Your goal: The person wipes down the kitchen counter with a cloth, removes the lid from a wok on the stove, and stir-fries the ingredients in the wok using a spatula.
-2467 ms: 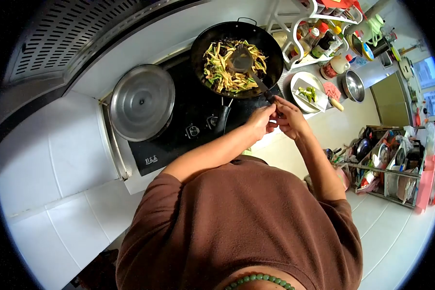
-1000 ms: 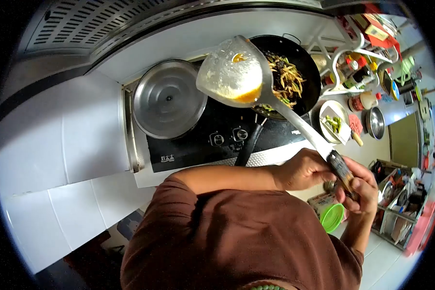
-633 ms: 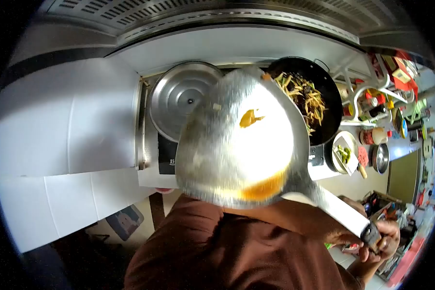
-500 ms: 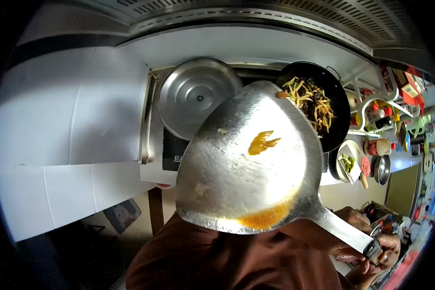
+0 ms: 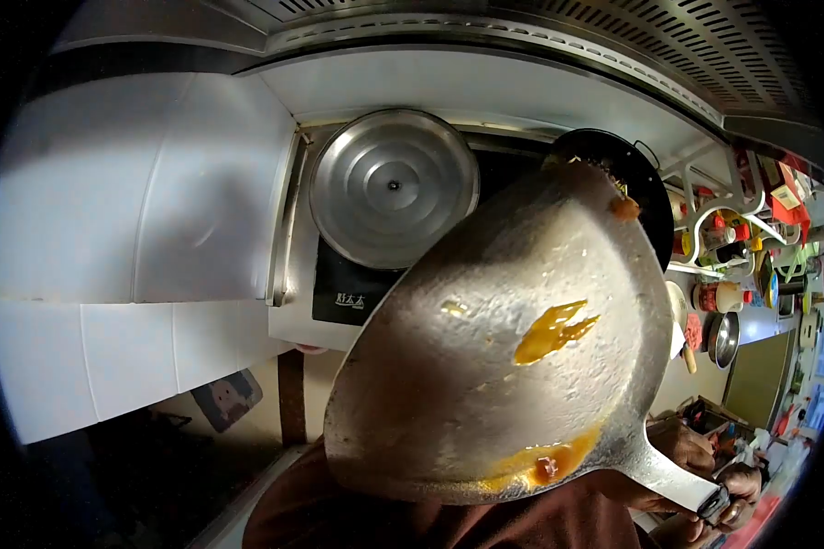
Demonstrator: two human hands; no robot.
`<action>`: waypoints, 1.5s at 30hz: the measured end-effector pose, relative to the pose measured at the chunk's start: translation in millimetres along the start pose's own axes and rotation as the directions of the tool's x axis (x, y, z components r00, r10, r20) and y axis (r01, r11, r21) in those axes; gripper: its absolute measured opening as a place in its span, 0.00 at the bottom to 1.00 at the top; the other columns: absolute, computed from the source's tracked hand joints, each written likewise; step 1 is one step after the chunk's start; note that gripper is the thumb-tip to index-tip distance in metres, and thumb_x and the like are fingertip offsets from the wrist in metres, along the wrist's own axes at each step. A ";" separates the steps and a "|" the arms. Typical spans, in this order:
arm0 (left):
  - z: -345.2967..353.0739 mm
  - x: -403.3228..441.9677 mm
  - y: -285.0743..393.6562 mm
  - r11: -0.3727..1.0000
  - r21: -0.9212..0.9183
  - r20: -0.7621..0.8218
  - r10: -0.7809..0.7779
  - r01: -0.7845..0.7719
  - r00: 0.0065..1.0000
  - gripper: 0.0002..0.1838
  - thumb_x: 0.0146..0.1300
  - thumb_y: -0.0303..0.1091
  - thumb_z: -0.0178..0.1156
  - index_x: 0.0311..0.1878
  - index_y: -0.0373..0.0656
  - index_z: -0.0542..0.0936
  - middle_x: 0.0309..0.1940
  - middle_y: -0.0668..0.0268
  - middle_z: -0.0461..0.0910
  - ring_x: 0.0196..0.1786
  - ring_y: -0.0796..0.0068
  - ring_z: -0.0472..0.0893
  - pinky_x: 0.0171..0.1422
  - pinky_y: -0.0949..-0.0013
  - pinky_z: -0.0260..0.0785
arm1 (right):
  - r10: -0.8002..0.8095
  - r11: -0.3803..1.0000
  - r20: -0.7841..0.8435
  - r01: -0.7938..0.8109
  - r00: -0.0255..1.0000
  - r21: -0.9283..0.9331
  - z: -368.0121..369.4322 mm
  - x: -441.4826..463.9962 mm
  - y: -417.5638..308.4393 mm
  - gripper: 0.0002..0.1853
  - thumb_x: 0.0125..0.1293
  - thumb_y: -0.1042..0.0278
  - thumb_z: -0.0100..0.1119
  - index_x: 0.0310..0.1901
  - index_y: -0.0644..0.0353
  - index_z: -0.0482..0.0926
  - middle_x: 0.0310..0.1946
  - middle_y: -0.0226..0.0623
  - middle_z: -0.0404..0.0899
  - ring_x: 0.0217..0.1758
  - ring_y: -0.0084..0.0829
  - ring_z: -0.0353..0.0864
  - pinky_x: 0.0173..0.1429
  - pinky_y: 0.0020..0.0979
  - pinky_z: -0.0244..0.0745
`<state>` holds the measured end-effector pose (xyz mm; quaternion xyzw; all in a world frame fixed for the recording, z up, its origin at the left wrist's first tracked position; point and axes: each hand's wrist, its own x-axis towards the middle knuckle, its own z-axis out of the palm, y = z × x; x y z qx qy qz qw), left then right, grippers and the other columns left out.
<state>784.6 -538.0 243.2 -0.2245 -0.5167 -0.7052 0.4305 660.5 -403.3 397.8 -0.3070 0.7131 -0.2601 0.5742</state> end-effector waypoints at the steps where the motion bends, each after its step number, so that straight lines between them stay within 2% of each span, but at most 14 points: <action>1: 0.0 -0.2 -0.3 1.000 0.000 0.000 -0.003 0.003 1.000 0.11 0.51 0.34 0.66 0.34 0.42 0.76 0.27 0.63 0.73 0.30 0.62 0.76 0.34 0.64 0.68 | 0.006 1.000 0.000 -0.006 1.000 0.008 0.0 1.1 0.3 0.35 0.55 0.39 0.52 0.38 0.75 0.73 0.26 0.41 0.75 0.22 0.26 0.74 0.25 0.21 0.66; 35: 6.4 -1.6 -4.5 0.995 -0.074 0.047 -0.070 0.073 0.996 0.12 0.48 0.33 0.67 0.32 0.40 0.74 0.27 0.62 0.73 0.28 0.63 0.75 0.32 0.64 0.67 | -0.035 0.971 -0.049 0.045 0.998 0.234 11.3 8.4 25.2 0.25 0.56 0.63 0.53 0.46 0.80 0.69 0.27 0.57 0.76 0.17 0.33 0.76 0.13 0.21 0.61; 40: 14.8 1.3 -4.6 0.985 -0.118 0.046 -0.122 0.127 0.991 0.12 0.48 0.33 0.68 0.31 0.40 0.74 0.26 0.62 0.73 0.28 0.63 0.75 0.31 0.64 0.67 | -0.066 0.922 -0.104 0.101 0.992 0.373 15.8 -4.2 33.8 0.24 0.56 0.66 0.54 0.48 0.81 0.69 0.27 0.60 0.76 0.16 0.34 0.76 0.11 0.21 0.60; 45: 39.4 8.3 -10.7 0.951 -0.179 0.092 -0.239 0.253 0.967 0.13 0.47 0.32 0.68 0.31 0.40 0.74 0.26 0.62 0.73 0.28 0.63 0.75 0.31 0.64 0.67 | -0.117 0.736 -0.206 0.224 0.971 0.639 20.3 -29.9 46.0 0.23 0.57 0.70 0.54 0.49 0.82 0.68 0.27 0.62 0.76 0.15 0.35 0.76 0.09 0.21 0.59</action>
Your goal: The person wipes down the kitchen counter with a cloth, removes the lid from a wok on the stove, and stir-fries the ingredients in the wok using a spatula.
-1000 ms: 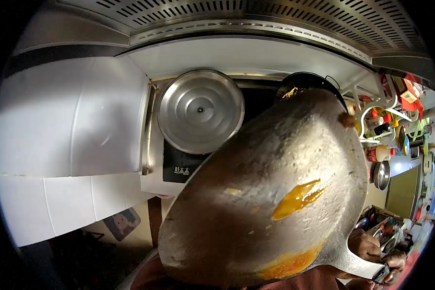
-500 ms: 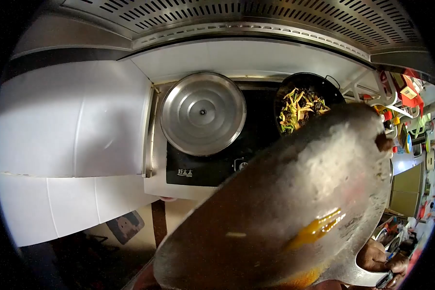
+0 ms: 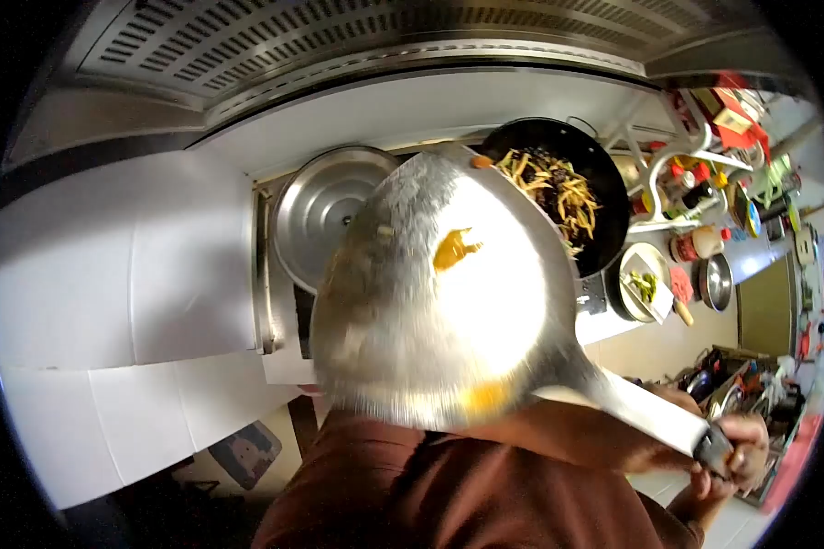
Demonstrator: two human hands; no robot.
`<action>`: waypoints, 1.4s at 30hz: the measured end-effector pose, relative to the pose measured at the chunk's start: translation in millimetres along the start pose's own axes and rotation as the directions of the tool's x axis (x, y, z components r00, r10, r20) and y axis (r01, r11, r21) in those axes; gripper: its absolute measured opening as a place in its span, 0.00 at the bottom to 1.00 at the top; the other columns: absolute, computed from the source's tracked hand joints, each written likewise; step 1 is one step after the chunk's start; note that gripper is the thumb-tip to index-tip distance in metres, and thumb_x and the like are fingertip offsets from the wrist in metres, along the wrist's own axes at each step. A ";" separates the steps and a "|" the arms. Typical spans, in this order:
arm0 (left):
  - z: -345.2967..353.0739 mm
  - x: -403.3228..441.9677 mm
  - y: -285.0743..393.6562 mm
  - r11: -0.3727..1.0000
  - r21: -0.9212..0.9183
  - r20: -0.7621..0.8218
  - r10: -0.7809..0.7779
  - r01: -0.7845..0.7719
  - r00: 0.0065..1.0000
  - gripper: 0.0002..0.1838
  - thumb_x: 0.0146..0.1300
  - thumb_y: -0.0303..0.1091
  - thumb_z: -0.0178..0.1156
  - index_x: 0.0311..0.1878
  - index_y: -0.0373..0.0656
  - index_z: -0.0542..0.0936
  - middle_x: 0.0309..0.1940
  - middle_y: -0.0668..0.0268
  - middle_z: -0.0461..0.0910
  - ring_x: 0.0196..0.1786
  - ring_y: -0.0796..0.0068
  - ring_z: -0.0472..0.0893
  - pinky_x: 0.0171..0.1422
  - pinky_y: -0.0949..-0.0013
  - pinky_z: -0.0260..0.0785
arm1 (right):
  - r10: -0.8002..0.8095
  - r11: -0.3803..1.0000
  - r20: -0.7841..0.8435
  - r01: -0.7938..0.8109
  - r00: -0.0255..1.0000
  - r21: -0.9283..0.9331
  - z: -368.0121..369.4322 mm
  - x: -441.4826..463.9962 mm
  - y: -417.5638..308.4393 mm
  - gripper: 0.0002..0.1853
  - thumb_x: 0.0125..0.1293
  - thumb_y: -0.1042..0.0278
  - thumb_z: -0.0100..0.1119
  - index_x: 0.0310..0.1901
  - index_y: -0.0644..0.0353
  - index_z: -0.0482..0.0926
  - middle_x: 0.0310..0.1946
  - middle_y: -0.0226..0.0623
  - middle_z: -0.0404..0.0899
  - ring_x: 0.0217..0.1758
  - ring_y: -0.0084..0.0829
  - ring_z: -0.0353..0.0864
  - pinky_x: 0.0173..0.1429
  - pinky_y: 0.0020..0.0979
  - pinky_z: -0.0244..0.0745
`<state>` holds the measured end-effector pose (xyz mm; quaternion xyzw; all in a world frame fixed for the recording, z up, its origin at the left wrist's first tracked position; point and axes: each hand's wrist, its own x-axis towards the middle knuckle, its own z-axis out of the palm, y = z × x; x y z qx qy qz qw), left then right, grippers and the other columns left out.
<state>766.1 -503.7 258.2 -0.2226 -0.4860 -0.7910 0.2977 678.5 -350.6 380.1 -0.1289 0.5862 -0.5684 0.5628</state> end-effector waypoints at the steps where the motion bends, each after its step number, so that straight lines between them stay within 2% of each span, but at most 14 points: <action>1: 5.5 -1.8 -2.2 1.000 -0.002 0.003 -0.021 0.021 1.000 0.13 0.47 0.32 0.68 0.31 0.40 0.74 0.26 0.62 0.73 0.28 0.63 0.75 0.31 0.64 0.67 | -0.044 0.996 -0.018 0.045 0.999 0.078 -1.9 -0.4 3.4 0.23 0.57 0.70 0.54 0.49 0.82 0.68 0.27 0.63 0.76 0.15 0.35 0.76 0.09 0.21 0.59; 4: -4.6 -13.7 -15.2 0.988 0.093 -0.038 -0.124 0.127 0.992 0.05 0.56 0.26 0.59 0.35 0.37 0.76 0.28 0.65 0.76 0.31 0.71 0.76 0.36 0.68 0.69 | -0.285 0.951 -0.120 0.296 0.951 0.093 6.3 22.9 31.5 0.25 0.56 0.70 0.54 0.52 0.80 0.67 0.27 0.61 0.76 0.09 0.30 0.70 0.05 0.19 0.49; 5: -12.3 -14.0 -18.1 0.979 0.165 -0.050 -0.114 0.121 0.992 0.06 0.59 0.23 0.55 0.39 0.36 0.77 0.28 0.66 0.79 0.32 0.76 0.77 0.35 0.71 0.70 | -0.250 0.952 -0.160 0.273 0.955 0.138 4.4 30.7 35.9 0.26 0.56 0.70 0.53 0.54 0.78 0.66 0.26 0.60 0.76 0.07 0.27 0.66 0.05 0.19 0.47; 7: -23.1 -14.2 -19.7 0.937 0.136 -0.088 -0.312 0.321 0.946 0.06 0.62 0.27 0.54 0.37 0.35 0.77 0.25 0.67 0.78 0.30 0.80 0.75 0.36 0.72 0.69 | -0.138 0.967 -0.111 0.158 0.984 0.198 -6.6 42.6 40.6 0.28 0.56 0.69 0.53 0.58 0.72 0.63 0.25 0.57 0.76 0.04 0.21 0.58 0.05 0.18 0.44; 9: -27.2 -17.9 -35.0 0.816 -0.022 -0.136 -0.575 0.577 0.807 0.17 0.68 0.40 0.48 0.27 0.39 0.75 0.19 0.73 0.73 0.23 0.86 0.69 0.27 0.79 0.61 | -0.121 0.970 -0.171 0.153 0.978 0.189 -12.1 54.2 52.8 0.26 0.61 0.68 0.46 0.62 0.64 0.61 0.23 0.49 0.74 0.04 0.15 0.51 0.06 0.17 0.44; 11: -35.7 -19.2 -46.7 0.708 -0.069 -0.121 -0.706 0.703 0.698 0.17 0.68 0.42 0.47 0.29 0.41 0.75 0.20 0.73 0.74 0.22 0.89 0.66 0.24 0.82 0.57 | -0.121 0.970 -0.245 0.166 0.962 0.175 -20.8 69.7 68.7 0.25 0.63 0.69 0.42 0.62 0.62 0.61 0.23 0.45 0.73 0.05 0.15 0.50 0.07 0.17 0.44; 15: -43.5 -32.5 -84.8 0.528 -0.463 -0.100 -0.829 0.712 0.550 0.13 0.70 0.40 0.43 0.36 0.44 0.73 0.22 0.70 0.74 0.18 0.88 0.63 0.20 0.83 0.52 | -0.116 0.970 -0.360 0.184 0.926 0.160 -31.5 97.4 97.5 0.23 0.65 0.71 0.40 0.62 0.59 0.63 0.23 0.35 0.71 0.09 0.14 0.52 0.11 0.16 0.46; 18: -49.1 -44.4 -106.5 0.421 -0.546 -0.112 -0.894 0.724 0.435 0.11 0.68 0.41 0.46 0.37 0.46 0.72 0.24 0.71 0.72 0.22 0.87 0.65 0.21 0.83 0.53 | -0.109 0.970 -0.434 0.191 0.894 0.149 -40.5 111.9 119.7 0.22 0.65 0.71 0.41 0.62 0.58 0.63 0.22 0.30 0.69 0.10 0.15 0.53 0.12 0.18 0.47; 22: -50.5 -54.5 -122.1 0.333 -0.616 -0.135 -0.937 0.714 0.321 0.11 0.66 0.45 0.49 0.38 0.48 0.73 0.29 0.74 0.70 0.29 0.84 0.68 0.24 0.81 0.54 | -0.167 0.983 -0.458 0.182 0.873 -0.012 -42.7 118.3 137.5 0.23 0.65 0.71 0.43 0.62 0.60 0.62 0.22 0.28 0.69 0.12 0.15 0.57 0.14 0.19 0.50; 31: -61.1 -67.7 -124.3 0.342 -0.560 -0.249 -0.938 0.754 0.241 0.13 0.65 0.49 0.50 0.39 0.50 0.74 0.32 0.75 0.70 0.34 0.82 0.67 0.33 0.77 0.60 | -0.150 0.973 -0.505 0.219 0.850 0.079 -29.4 136.0 158.4 0.23 0.65 0.73 0.45 0.63 0.58 0.62 0.19 0.24 0.66 0.12 0.14 0.57 0.15 0.19 0.51; 37: -73.3 -74.1 -115.8 0.342 -0.521 -0.268 -0.935 0.782 0.230 0.13 0.67 0.48 0.47 0.39 0.51 0.74 0.33 0.75 0.72 0.36 0.81 0.70 0.35 0.75 0.63 | -0.259 0.964 -0.514 0.248 0.818 -0.091 -13.5 149.9 171.3 0.23 0.65 0.74 0.45 0.63 0.57 0.63 0.25 0.24 0.70 0.14 0.13 0.58 0.18 0.17 0.55; 38: -74.1 -74.7 -113.4 0.345 -0.519 -0.277 -0.934 0.782 0.228 0.13 0.67 0.48 0.47 0.39 0.51 0.74 0.33 0.75 0.73 0.37 0.81 0.71 0.36 0.74 0.64 | -0.245 0.968 -0.480 0.235 0.842 -0.083 -11.6 147.5 170.5 0.24 0.64 0.74 0.44 0.63 0.59 0.62 0.28 0.26 0.72 0.20 0.14 0.64 0.23 0.17 0.61; 41: -76.1 -76.9 -99.3 0.350 -0.533 -0.266 -0.933 0.770 0.241 0.14 0.67 0.48 0.45 0.39 0.50 0.74 0.34 0.73 0.75 0.38 0.78 0.73 0.39 0.71 0.68 | -0.300 0.954 -0.500 0.260 0.812 -0.149 0.9 153.9 175.8 0.24 0.64 0.75 0.44 0.63 0.63 0.61 0.34 0.31 0.73 0.29 0.16 0.69 0.30 0.18 0.66; 42: -75.4 -75.8 -92.0 0.355 -0.542 -0.258 -0.933 0.762 0.252 0.14 0.68 0.48 0.44 0.39 0.50 0.74 0.34 0.72 0.75 0.37 0.78 0.74 0.37 0.71 0.68 | -0.263 0.965 -0.489 0.237 0.832 -0.116 5.5 152.3 174.2 0.24 0.63 0.75 0.44 0.63 0.66 0.60 0.42 0.36 0.74 0.40 0.20 0.72 0.40 0.20 0.69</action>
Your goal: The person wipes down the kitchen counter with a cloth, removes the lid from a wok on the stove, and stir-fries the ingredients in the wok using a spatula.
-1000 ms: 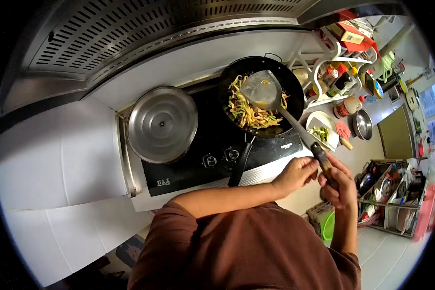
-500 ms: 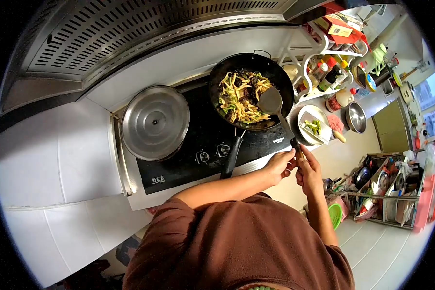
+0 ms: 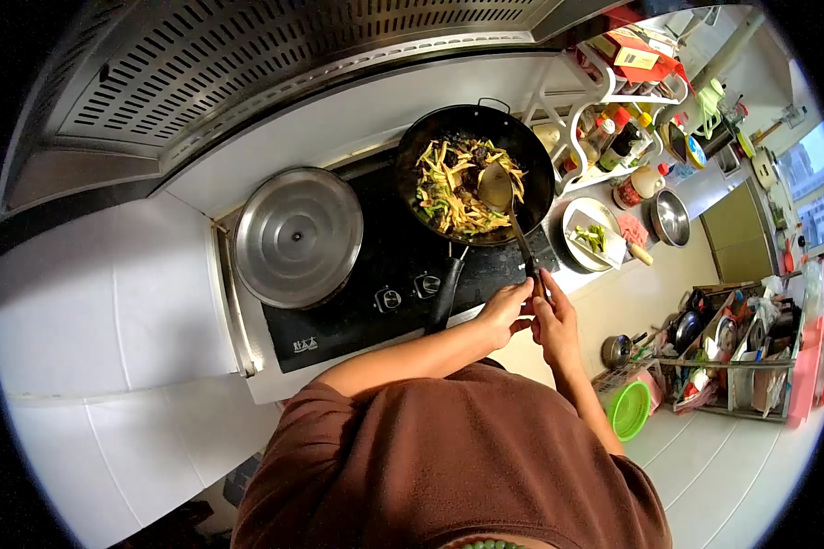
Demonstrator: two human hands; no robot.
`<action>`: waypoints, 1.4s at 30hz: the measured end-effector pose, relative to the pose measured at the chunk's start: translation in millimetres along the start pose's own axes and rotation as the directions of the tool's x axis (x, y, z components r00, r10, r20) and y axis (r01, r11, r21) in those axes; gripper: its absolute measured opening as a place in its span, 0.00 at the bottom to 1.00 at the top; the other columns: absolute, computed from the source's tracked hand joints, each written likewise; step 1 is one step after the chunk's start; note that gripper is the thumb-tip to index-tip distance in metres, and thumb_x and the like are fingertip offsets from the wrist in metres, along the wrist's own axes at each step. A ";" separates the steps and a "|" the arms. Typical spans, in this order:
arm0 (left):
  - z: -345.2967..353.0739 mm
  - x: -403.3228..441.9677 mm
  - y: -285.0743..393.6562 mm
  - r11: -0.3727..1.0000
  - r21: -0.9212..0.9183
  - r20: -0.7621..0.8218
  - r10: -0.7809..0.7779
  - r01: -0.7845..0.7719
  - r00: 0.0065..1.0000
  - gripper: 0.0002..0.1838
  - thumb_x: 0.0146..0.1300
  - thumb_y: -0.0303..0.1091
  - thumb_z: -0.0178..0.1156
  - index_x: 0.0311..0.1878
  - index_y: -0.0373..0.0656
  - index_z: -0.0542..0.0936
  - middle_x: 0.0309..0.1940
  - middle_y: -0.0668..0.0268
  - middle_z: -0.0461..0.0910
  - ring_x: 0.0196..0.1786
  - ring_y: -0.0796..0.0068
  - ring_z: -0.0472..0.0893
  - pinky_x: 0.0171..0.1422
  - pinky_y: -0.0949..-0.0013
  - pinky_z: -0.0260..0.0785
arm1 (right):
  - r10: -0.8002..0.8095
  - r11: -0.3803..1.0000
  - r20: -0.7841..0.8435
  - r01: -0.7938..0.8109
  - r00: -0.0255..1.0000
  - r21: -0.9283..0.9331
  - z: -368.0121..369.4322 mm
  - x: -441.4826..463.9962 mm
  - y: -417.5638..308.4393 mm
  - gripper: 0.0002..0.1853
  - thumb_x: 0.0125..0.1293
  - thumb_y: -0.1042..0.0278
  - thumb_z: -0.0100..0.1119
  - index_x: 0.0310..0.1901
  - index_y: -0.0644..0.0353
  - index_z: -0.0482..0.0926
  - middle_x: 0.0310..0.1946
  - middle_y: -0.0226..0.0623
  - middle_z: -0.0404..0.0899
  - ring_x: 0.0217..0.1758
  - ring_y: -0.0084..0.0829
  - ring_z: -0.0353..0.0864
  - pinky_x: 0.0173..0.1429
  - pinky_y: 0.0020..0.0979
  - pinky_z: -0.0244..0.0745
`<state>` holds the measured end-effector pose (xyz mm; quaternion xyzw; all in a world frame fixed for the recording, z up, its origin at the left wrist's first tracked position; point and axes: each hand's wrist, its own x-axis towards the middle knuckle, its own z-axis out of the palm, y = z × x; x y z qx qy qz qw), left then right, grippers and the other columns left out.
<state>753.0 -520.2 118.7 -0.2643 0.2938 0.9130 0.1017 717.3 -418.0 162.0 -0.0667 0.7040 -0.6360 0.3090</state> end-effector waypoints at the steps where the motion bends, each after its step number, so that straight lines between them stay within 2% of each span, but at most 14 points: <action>1: -0.1 -4.7 2.5 1.000 -0.011 0.014 0.004 -0.004 1.000 0.15 0.68 0.48 0.43 0.38 0.50 0.74 0.34 0.71 0.76 0.35 0.77 0.74 0.36 0.72 0.68 | -0.024 0.999 -0.004 0.024 1.000 -0.031 2.1 0.1 2.5 0.25 0.63 0.75 0.44 0.63 0.66 0.60 0.44 0.37 0.73 0.41 0.21 0.72 0.42 0.21 0.69; 5: -6.7 -12.3 3.4 1.000 -0.018 -0.007 -0.017 0.017 1.000 0.15 0.68 0.48 0.43 0.40 0.50 0.74 0.34 0.71 0.76 0.34 0.76 0.75 0.38 0.71 0.69 | -0.102 0.986 -0.019 0.099 0.995 -0.131 7.5 0.3 21.1 0.26 0.61 0.75 0.46 0.63 0.66 0.59 0.51 0.42 0.73 0.49 0.27 0.73 0.53 0.24 0.67; 8: -13.3 -13.8 1.3 0.998 -0.017 -0.026 -0.064 0.064 0.998 0.14 0.66 0.49 0.47 0.44 0.51 0.74 0.38 0.73 0.74 0.41 0.76 0.74 0.45 0.68 0.68 | -0.179 0.965 -0.015 0.173 0.984 -0.197 12.0 -2.6 29.3 0.27 0.61 0.75 0.48 0.63 0.67 0.59 0.52 0.46 0.73 0.54 0.30 0.72 0.56 0.25 0.65; 11: -17.5 -15.1 0.4 0.996 -0.003 -0.036 -0.092 0.092 0.995 0.16 0.66 0.50 0.48 0.48 0.51 0.73 0.41 0.73 0.73 0.46 0.76 0.72 0.48 0.67 0.68 | -0.287 0.909 0.016 0.277 0.958 -0.312 20.2 -11.9 20.7 0.27 0.62 0.74 0.48 0.63 0.67 0.58 0.52 0.48 0.73 0.54 0.31 0.73 0.57 0.26 0.65; 15: -17.5 -19.4 2.2 0.994 0.016 -0.032 -0.107 0.108 0.994 0.16 0.66 0.51 0.48 0.47 0.52 0.72 0.40 0.73 0.73 0.43 0.75 0.73 0.46 0.68 0.66 | -0.250 0.886 0.021 0.238 0.968 -0.398 20.9 -15.9 15.9 0.26 0.63 0.73 0.48 0.63 0.66 0.58 0.50 0.50 0.74 0.52 0.33 0.75 0.55 0.27 0.67; 22: -12.4 -21.0 1.8 0.998 0.051 0.019 -0.046 0.045 0.999 0.14 0.66 0.50 0.48 0.44 0.52 0.73 0.36 0.74 0.73 0.38 0.78 0.73 0.42 0.70 0.66 | -0.293 0.917 -0.020 0.275 0.956 -0.289 16.3 -13.6 23.0 0.26 0.62 0.75 0.46 0.63 0.67 0.59 0.50 0.48 0.74 0.53 0.32 0.74 0.55 0.27 0.67; 26: -5.5 -15.6 0.8 0.996 0.088 0.030 -0.004 0.001 1.000 0.14 0.67 0.48 0.47 0.45 0.51 0.73 0.36 0.73 0.74 0.38 0.78 0.73 0.40 0.73 0.67 | -0.199 0.968 -0.044 0.190 0.979 -0.165 6.0 -9.3 26.7 0.26 0.61 0.75 0.45 0.62 0.70 0.58 0.52 0.48 0.72 0.55 0.30 0.71 0.57 0.26 0.65; 30: 7.1 0.8 1.2 0.987 0.146 0.084 0.049 -0.061 0.995 0.15 0.67 0.47 0.46 0.45 0.46 0.73 0.39 0.70 0.75 0.41 0.77 0.75 0.43 0.71 0.69 | -0.165 0.972 -0.080 0.149 0.983 -0.180 -9.2 -5.9 11.3 0.26 0.61 0.74 0.45 0.62 0.70 0.60 0.51 0.47 0.73 0.54 0.31 0.72 0.57 0.26 0.65; 33: 27.4 16.7 12.4 0.982 0.159 0.144 0.077 -0.100 0.987 0.17 0.68 0.47 0.45 0.46 0.44 0.73 0.39 0.68 0.75 0.41 0.76 0.75 0.43 0.70 0.70 | -0.234 0.904 -0.089 0.183 0.968 -0.386 -27.4 5.5 -11.3 0.26 0.60 0.75 0.47 0.62 0.65 0.61 0.45 0.49 0.77 0.49 0.33 0.77 0.54 0.29 0.68; 36: 49.4 34.0 23.8 0.994 0.088 0.157 0.044 -0.058 0.987 0.16 0.68 0.48 0.45 0.46 0.47 0.72 0.39 0.70 0.75 0.41 0.76 0.74 0.46 0.67 0.69 | -0.366 0.781 -0.034 0.288 0.930 -0.554 -41.4 17.8 -41.7 0.25 0.60 0.73 0.47 0.61 0.62 0.63 0.41 0.55 0.77 0.45 0.45 0.79 0.50 0.35 0.71; 39: 68.7 47.8 32.1 0.999 -0.032 0.161 0.016 -0.011 0.987 0.15 0.67 0.50 0.44 0.44 0.52 0.73 0.38 0.74 0.76 0.42 0.78 0.74 0.48 0.64 0.67 | -0.396 0.655 0.013 0.293 0.918 -0.697 -50.3 31.5 -69.2 0.22 0.60 0.72 0.47 0.58 0.64 0.66 0.41 0.57 0.76 0.46 0.49 0.78 0.51 0.37 0.70; 42: 75.3 64.3 35.2 0.996 -0.094 0.163 0.012 0.004 0.987 0.15 0.67 0.51 0.44 0.42 0.54 0.74 0.35 0.76 0.77 0.41 0.80 0.75 0.48 0.66 0.67 | -0.359 0.611 0.056 0.280 0.932 -0.740 -52.8 40.3 -92.1 0.20 0.61 0.68 0.47 0.55 0.65 0.68 0.39 0.59 0.75 0.46 0.53 0.76 0.49 0.40 0.70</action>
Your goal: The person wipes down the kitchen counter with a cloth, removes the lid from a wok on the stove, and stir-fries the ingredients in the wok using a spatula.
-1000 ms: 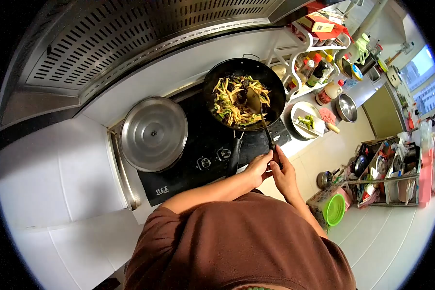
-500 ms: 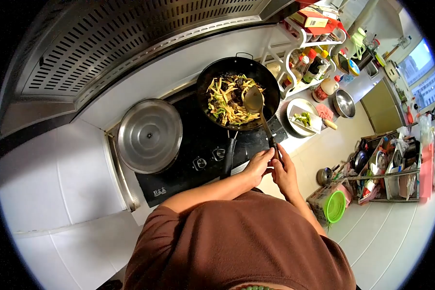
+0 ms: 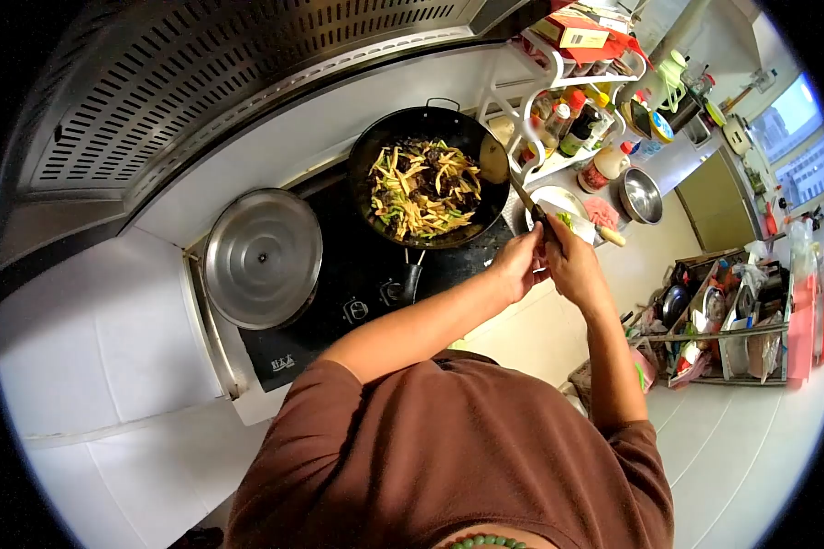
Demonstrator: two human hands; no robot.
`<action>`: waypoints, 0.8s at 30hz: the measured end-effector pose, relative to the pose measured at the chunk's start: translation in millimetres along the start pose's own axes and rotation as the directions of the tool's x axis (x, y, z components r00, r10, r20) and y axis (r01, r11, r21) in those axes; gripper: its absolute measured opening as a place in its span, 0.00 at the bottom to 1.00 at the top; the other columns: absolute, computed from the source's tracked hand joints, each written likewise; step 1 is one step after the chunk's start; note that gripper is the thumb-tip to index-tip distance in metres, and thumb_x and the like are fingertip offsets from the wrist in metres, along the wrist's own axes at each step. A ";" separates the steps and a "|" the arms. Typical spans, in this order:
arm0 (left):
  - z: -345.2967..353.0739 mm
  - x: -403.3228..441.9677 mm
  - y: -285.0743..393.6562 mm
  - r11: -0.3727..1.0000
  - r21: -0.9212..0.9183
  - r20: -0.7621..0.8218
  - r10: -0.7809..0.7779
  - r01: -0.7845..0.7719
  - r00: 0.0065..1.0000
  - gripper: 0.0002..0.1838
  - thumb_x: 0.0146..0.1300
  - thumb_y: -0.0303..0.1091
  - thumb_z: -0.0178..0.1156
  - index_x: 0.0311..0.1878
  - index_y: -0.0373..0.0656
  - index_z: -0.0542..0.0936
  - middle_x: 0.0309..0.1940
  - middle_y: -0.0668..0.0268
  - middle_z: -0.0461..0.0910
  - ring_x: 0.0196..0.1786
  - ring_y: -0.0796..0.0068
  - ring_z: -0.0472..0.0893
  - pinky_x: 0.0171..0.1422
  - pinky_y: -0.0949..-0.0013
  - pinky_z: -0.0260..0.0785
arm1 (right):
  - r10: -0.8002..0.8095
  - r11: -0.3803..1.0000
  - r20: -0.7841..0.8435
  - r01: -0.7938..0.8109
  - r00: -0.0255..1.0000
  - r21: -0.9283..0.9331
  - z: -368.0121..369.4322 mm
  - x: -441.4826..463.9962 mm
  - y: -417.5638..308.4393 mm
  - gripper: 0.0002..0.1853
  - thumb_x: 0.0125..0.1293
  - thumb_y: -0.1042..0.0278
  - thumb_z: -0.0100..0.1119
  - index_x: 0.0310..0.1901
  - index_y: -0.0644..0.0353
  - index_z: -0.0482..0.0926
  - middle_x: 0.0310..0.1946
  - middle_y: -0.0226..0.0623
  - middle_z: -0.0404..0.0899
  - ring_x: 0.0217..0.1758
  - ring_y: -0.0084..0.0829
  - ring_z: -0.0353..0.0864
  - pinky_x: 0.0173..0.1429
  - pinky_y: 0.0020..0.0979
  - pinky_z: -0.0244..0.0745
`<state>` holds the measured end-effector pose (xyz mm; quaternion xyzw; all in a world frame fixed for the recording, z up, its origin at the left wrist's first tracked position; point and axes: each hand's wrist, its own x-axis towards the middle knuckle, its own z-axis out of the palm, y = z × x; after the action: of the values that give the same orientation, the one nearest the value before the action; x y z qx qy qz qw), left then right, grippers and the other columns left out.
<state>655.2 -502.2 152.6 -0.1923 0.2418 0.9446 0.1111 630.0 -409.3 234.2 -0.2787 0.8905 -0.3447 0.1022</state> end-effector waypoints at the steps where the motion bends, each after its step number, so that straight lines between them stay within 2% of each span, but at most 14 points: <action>1: 1.9 3.0 2.6 0.999 -0.045 -0.005 0.000 -0.001 1.000 0.15 0.67 0.51 0.45 0.43 0.52 0.74 0.35 0.76 0.77 0.38 0.80 0.75 0.45 0.70 0.68 | -0.026 1.000 0.004 0.026 1.000 -0.018 0.5 8.1 5.4 0.19 0.61 0.68 0.47 0.54 0.65 0.69 0.39 0.59 0.75 0.46 0.54 0.75 0.48 0.41 0.70; 3: -4.7 26.8 -0.7 0.987 -0.157 0.014 0.023 -0.021 1.000 0.15 0.67 0.50 0.45 0.41 0.52 0.74 0.33 0.75 0.78 0.35 0.79 0.76 0.41 0.73 0.69 | 0.011 0.999 0.074 -0.009 0.997 -0.032 -0.1 24.4 11.5 0.19 0.61 0.67 0.46 0.52 0.65 0.70 0.39 0.58 0.75 0.45 0.55 0.74 0.48 0.42 0.69; 5: -9.2 42.8 6.8 0.982 -0.182 0.070 0.069 -0.055 0.995 0.15 0.66 0.51 0.46 0.39 0.52 0.74 0.31 0.75 0.78 0.36 0.79 0.77 0.38 0.73 0.70 | 0.004 0.999 0.126 0.003 0.992 -0.055 4.1 50.1 26.8 0.18 0.60 0.68 0.45 0.51 0.63 0.71 0.37 0.57 0.77 0.40 0.52 0.77 0.42 0.41 0.72; 7: -13.7 64.3 17.5 0.964 -0.259 -0.048 0.053 -0.064 0.997 0.15 0.65 0.52 0.47 0.36 0.53 0.74 0.28 0.74 0.77 0.33 0.77 0.77 0.37 0.72 0.71 | 0.178 0.983 0.213 -0.183 0.961 0.003 -1.3 69.3 11.2 0.18 0.60 0.70 0.44 0.51 0.65 0.71 0.33 0.52 0.79 0.32 0.43 0.80 0.35 0.38 0.73; 8: -13.5 67.8 26.9 0.962 -0.262 -0.079 0.061 -0.080 0.995 0.15 0.65 0.52 0.47 0.35 0.53 0.74 0.28 0.73 0.77 0.32 0.76 0.77 0.37 0.72 0.72 | 0.123 0.975 0.269 -0.167 0.955 0.144 8.5 90.7 34.4 0.18 0.60 0.70 0.44 0.51 0.65 0.72 0.28 0.43 0.79 0.23 0.30 0.76 0.23 0.31 0.70; 9: -14.7 70.0 36.9 0.960 -0.265 -0.110 0.068 -0.095 0.992 0.15 0.65 0.53 0.47 0.34 0.52 0.74 0.27 0.73 0.77 0.32 0.76 0.77 0.36 0.72 0.72 | 0.190 0.930 0.355 -0.284 0.915 0.232 8.5 103.5 31.4 0.18 0.61 0.67 0.48 0.53 0.59 0.73 0.27 0.30 0.77 0.22 0.19 0.71 0.18 0.24 0.62; 11: -18.4 71.4 54.7 0.962 -0.251 -0.185 0.065 -0.111 0.981 0.18 0.67 0.52 0.43 0.34 0.50 0.73 0.25 0.70 0.76 0.30 0.75 0.76 0.33 0.73 0.72 | 0.208 0.887 0.450 -0.362 0.868 0.288 16.8 130.4 38.3 0.18 0.61 0.65 0.51 0.53 0.56 0.74 0.26 0.27 0.76 0.21 0.17 0.68 0.18 0.23 0.59; 13: -36.2 84.6 60.8 0.947 -0.276 -0.186 0.113 -0.163 0.976 0.18 0.68 0.51 0.40 0.34 0.49 0.73 0.24 0.70 0.76 0.29 0.74 0.76 0.34 0.73 0.72 | 0.186 0.857 0.510 -0.392 0.840 0.334 18.2 136.6 22.4 0.19 0.60 0.65 0.53 0.54 0.53 0.74 0.23 0.23 0.73 0.18 0.15 0.62 0.19 0.19 0.53; 15: -40.5 81.8 61.8 0.932 -0.305 -0.175 0.146 -0.194 0.974 0.19 0.69 0.50 0.38 0.37 0.47 0.73 0.28 0.68 0.76 0.32 0.73 0.76 0.38 0.72 0.73 | 0.142 0.918 0.495 -0.301 0.857 0.258 17.4 139.7 14.1 0.20 0.57 0.66 0.57 0.52 0.56 0.75 0.22 0.28 0.76 0.18 0.18 0.67 0.18 0.21 0.60; 17: -28.7 63.9 63.1 0.893 -0.399 -0.191 0.143 -0.210 0.971 0.20 0.69 0.51 0.37 0.39 0.46 0.72 0.31 0.67 0.76 0.34 0.73 0.76 0.41 0.72 0.73 | -0.034 0.994 0.440 -0.017 0.897 0.113 25.3 146.2 28.4 0.21 0.54 0.67 0.57 0.52 0.56 0.76 0.25 0.31 0.79 0.20 0.21 0.71 0.21 0.25 0.66; 18: -27.2 58.3 60.5 0.898 -0.390 -0.193 0.140 -0.207 0.971 0.21 0.69 0.52 0.37 0.42 0.45 0.71 0.35 0.65 0.75 0.38 0.73 0.75 0.43 0.71 0.73 | -0.154 0.988 0.410 0.146 0.899 0.052 24.3 141.2 23.5 0.23 0.54 0.70 0.56 0.54 0.58 0.74 0.29 0.33 0.79 0.29 0.23 0.75 0.37 0.23 0.70; 19: -23.2 48.4 56.7 0.878 -0.420 -0.160 0.176 -0.228 0.971 0.21 0.68 0.53 0.37 0.43 0.46 0.72 0.37 0.66 0.75 0.41 0.72 0.75 0.47 0.70 0.73 | -0.134 0.975 0.438 0.196 0.889 -0.100 15.4 132.4 9.5 0.23 0.53 0.69 0.56 0.54 0.59 0.74 0.30 0.38 0.80 0.32 0.25 0.77 0.41 0.26 0.71; 21: -15.5 27.7 46.2 0.870 -0.437 -0.013 0.249 -0.229 0.969 0.21 0.68 0.54 0.39 0.45 0.48 0.72 0.40 0.69 0.75 0.44 0.73 0.74 0.49 0.67 0.71 | -0.393 0.874 0.388 0.469 0.834 -0.123 3.8 116.7 5.2 0.21 0.55 0.69 0.56 0.53 0.60 0.74 0.31 0.41 0.81 0.32 0.24 0.77 0.41 0.27 0.72; 24: -3.6 11.9 32.7 0.895 -0.409 0.092 0.234 -0.177 0.968 0.22 0.64 0.58 0.41 0.47 0.53 0.72 0.41 0.73 0.75 0.44 0.75 0.74 0.50 0.68 0.68 | -0.273 0.890 0.452 0.402 0.849 -0.216 -19.2 95.2 -14.6 0.19 0.57 0.70 0.56 0.52 0.60 0.75 0.33 0.39 0.81 0.33 0.24 0.78 0.41 0.27 0.72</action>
<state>635.7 -530.6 158.2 -0.1180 0.0555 0.9914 -0.0144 550.7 -461.5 259.2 -0.5108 0.8271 -0.1508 0.1797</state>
